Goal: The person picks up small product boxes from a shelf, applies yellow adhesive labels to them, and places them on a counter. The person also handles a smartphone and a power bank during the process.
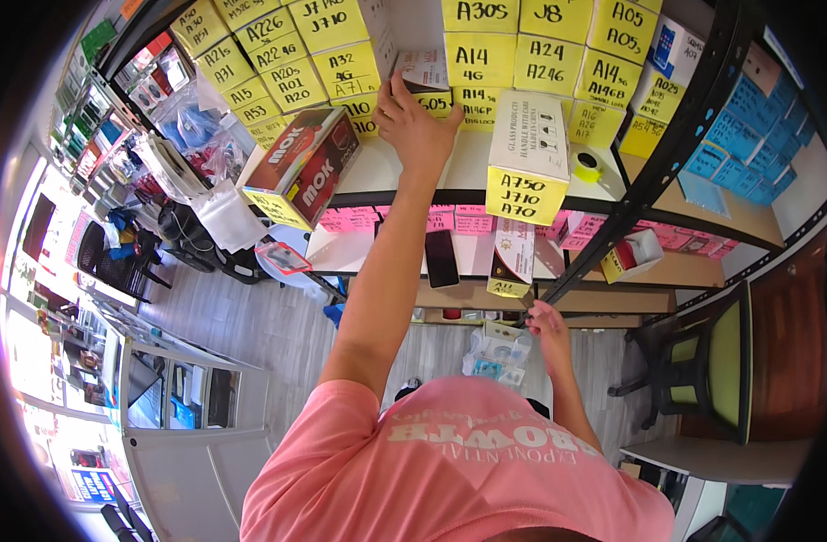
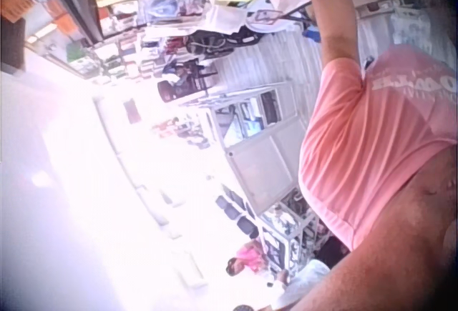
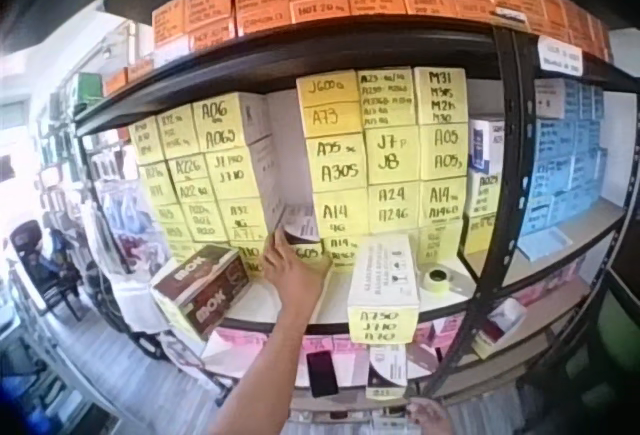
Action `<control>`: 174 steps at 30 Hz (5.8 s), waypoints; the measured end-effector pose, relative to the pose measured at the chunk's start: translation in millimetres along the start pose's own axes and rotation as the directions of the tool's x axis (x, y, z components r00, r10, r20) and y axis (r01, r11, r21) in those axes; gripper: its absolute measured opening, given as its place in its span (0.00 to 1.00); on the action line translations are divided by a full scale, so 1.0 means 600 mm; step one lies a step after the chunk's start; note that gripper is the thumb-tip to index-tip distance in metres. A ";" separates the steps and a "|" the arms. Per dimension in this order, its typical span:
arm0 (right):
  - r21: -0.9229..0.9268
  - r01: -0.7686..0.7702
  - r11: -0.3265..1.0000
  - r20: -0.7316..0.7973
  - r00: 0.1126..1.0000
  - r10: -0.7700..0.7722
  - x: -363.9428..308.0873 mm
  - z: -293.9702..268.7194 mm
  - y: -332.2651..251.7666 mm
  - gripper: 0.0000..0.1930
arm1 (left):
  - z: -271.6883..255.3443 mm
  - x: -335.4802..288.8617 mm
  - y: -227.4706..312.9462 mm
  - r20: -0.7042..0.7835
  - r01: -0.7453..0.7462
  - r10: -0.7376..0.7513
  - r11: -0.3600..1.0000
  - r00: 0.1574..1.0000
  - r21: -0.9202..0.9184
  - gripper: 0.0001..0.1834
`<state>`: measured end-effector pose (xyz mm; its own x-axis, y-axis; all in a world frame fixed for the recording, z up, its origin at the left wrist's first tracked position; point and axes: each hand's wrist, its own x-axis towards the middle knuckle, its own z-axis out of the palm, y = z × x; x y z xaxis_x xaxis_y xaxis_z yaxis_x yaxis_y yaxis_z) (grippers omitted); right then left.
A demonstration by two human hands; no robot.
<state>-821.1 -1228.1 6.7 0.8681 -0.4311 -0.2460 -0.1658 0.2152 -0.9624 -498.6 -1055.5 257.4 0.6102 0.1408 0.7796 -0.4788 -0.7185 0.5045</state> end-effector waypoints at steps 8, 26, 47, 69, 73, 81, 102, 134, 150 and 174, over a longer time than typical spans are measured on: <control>0.025 0.097 0.995 0.087 0.991 -0.099 0.015 0.046 -0.056 0.21 | -0.043 -0.018 0.014 -0.042 -0.027 0.026 0.999 0.999 -0.041 0.55; 0.083 0.178 0.980 0.229 0.954 -0.193 0.001 0.128 -0.128 0.16 | -0.327 -0.168 0.003 -0.121 -0.037 0.001 0.956 0.993 -0.291 0.50; -0.166 0.179 0.970 0.287 0.950 -0.126 -0.052 0.225 -0.147 0.15 | -0.283 -0.412 -0.436 -0.113 0.210 -0.227 0.966 0.967 -0.148 0.45; -0.159 -0.492 0.856 0.409 0.756 0.511 0.065 0.561 0.056 0.54 | -0.312 -0.441 -0.603 0.530 0.615 -0.375 0.677 0.761 -0.404 0.41; -0.027 -0.512 0.858 0.382 0.788 0.482 0.079 0.665 0.085 0.51 | -0.326 -0.412 -0.606 0.663 0.681 -0.312 0.602 0.680 -0.416 0.44; 0.137 -0.513 0.848 0.412 0.808 0.422 0.059 0.658 0.117 0.35 | -0.364 -0.406 -0.623 0.817 0.904 -0.404 0.293 0.411 -0.310 0.39; -0.365 -0.335 0.869 0.669 0.554 0.495 -0.056 0.467 -0.014 0.38 | -0.484 -0.457 -0.442 0.665 0.907 -0.634 0.153 0.396 -0.393 0.49; -0.218 -0.325 0.920 0.950 0.144 0.276 -0.186 0.754 -0.093 0.49 | -0.838 -0.331 -0.471 0.209 -0.062 0.031 0.988 0.977 0.140 0.61; -0.170 -0.092 0.981 0.980 -0.118 0.159 -0.447 1.175 -0.035 0.33 | -1.206 -0.334 -0.706 -0.285 0.448 -0.420 0.893 0.861 0.036 0.67; 0.702 0.532 0.472 0.702 -0.626 -0.339 -0.717 2.241 0.084 0.16 | -1.404 -0.350 -0.954 -0.727 0.844 -0.614 0.529 0.307 -0.090 0.24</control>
<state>-574.0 146.8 219.0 -0.1585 0.8123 0.5614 0.7124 0.4877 -0.5045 -884.6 -100.4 117.4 0.0223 0.9797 0.1994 0.2045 -0.1997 0.9583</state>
